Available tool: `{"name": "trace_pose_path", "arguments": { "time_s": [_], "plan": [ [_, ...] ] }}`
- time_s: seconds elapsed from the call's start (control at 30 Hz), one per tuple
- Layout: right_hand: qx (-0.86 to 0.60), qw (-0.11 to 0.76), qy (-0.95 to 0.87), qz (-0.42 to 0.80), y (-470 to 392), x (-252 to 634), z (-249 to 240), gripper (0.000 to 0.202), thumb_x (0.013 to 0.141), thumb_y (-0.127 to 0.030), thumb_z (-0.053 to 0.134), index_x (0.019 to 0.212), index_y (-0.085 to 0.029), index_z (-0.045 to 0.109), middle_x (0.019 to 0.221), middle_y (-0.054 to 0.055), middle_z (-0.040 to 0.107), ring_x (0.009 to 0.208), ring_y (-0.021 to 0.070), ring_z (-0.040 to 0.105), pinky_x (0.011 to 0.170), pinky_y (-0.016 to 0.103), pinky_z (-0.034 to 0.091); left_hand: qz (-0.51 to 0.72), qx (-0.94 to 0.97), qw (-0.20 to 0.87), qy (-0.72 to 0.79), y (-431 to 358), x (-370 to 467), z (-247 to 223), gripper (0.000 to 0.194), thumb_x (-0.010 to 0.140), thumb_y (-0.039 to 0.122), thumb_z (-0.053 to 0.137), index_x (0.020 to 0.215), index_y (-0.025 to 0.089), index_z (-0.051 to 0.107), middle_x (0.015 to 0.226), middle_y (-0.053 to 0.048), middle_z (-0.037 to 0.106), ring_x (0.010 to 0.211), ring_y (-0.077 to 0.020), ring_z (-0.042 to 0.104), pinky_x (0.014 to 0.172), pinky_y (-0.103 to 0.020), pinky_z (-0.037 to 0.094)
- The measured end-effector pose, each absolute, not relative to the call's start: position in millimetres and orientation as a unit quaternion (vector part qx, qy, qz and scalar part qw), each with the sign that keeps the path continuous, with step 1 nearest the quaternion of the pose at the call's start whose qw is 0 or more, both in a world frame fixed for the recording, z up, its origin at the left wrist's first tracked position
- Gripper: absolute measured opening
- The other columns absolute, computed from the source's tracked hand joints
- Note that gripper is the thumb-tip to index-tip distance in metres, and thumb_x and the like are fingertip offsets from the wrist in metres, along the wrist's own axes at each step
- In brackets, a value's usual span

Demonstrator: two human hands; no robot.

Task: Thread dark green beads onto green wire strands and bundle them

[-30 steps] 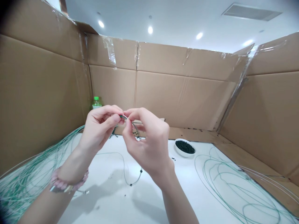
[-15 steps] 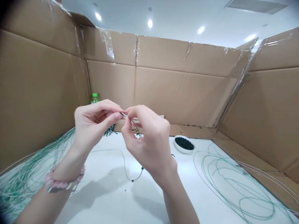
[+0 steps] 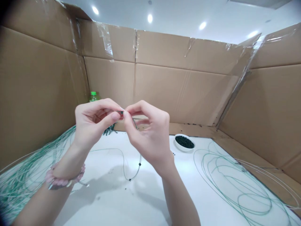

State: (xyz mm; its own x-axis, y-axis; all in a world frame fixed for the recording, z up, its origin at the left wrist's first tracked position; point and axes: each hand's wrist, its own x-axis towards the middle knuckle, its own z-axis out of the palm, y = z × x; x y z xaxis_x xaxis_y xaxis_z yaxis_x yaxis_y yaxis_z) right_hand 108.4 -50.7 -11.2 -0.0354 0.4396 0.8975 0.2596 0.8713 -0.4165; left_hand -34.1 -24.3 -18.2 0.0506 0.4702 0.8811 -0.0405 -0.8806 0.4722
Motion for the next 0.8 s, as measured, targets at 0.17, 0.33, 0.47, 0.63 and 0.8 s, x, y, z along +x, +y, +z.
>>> {"name": "trace_pose_path", "arguments": {
  "time_s": [0.17, 0.33, 0.47, 0.63, 0.8],
  "plan": [
    [-0.228, 0.636, -0.727, 0.119, -48.7, 112.2, -8.8, 0.012, 0.078, -0.012, 0.063, 0.071, -0.021, 0.063, 0.069, -0.002, 0.067, 0.067, 0.0121, 0.067, 0.050, 0.019, 0.056, 0.669, 0.707, 0.174, 0.151, -23.9, -35.6, -19.3, 0.007, 0.073, 0.018, 0.072, 0.078, 0.022, 0.074, 0.072, -0.001, 0.070, 0.059, -0.0101, 0.061, 0.056, -0.022, 0.052],
    [-0.223, 0.628, -0.732, 0.142, -49.7, 113.5, -7.7, 0.011, 0.078, -0.011, 0.063, 0.071, -0.020, 0.064, 0.068, -0.003, 0.067, 0.067, 0.0107, 0.066, 0.051, 0.018, 0.056, 0.675, 0.710, 0.158, 0.125, -23.2, -33.8, -19.1, 0.008, 0.074, 0.017, 0.071, 0.079, 0.023, 0.073, 0.070, 0.001, 0.069, 0.059, -0.0092, 0.061, 0.054, -0.020, 0.050],
    [-0.213, 0.629, -0.733, 0.149, -49.6, 111.1, -8.7, 0.009, 0.080, -0.014, 0.063, 0.073, -0.019, 0.065, 0.069, -0.002, 0.066, 0.068, 0.0098, 0.065, 0.051, 0.017, 0.054, 0.687, 0.698, 0.159, 0.122, -22.3, -33.2, -18.8, 0.004, 0.075, 0.017, 0.071, 0.076, 0.021, 0.072, 0.068, 0.002, 0.068, 0.056, -0.0070, 0.060, 0.050, -0.016, 0.049],
    [-0.237, 0.658, -0.714, 0.044, -50.0, 110.5, -9.8, 0.010, 0.081, -0.013, 0.062, 0.078, -0.022, 0.067, 0.072, -0.002, 0.065, 0.067, 0.0098, 0.061, 0.051, 0.019, 0.053, 0.707, 0.669, 0.178, 0.145, -19.2, -35.7, -19.0, 0.003, 0.074, 0.022, 0.072, 0.074, 0.020, 0.071, 0.061, 0.002, 0.067, 0.052, -0.0076, 0.062, 0.050, -0.017, 0.051],
    [-0.248, 0.635, -0.725, -0.098, -55.5, 112.7, -9.2, 0.019, 0.078, -0.007, 0.062, 0.076, -0.025, 0.066, 0.068, -0.002, 0.061, 0.058, 0.0103, 0.054, 0.052, 0.023, 0.052, 0.710, 0.666, 0.178, 0.146, -18.4, -37.4, -18.4, 0.001, 0.074, 0.019, 0.072, 0.073, 0.020, 0.072, 0.059, 0.003, 0.067, 0.053, -0.0078, 0.063, 0.051, -0.016, 0.052]
  ]
}}
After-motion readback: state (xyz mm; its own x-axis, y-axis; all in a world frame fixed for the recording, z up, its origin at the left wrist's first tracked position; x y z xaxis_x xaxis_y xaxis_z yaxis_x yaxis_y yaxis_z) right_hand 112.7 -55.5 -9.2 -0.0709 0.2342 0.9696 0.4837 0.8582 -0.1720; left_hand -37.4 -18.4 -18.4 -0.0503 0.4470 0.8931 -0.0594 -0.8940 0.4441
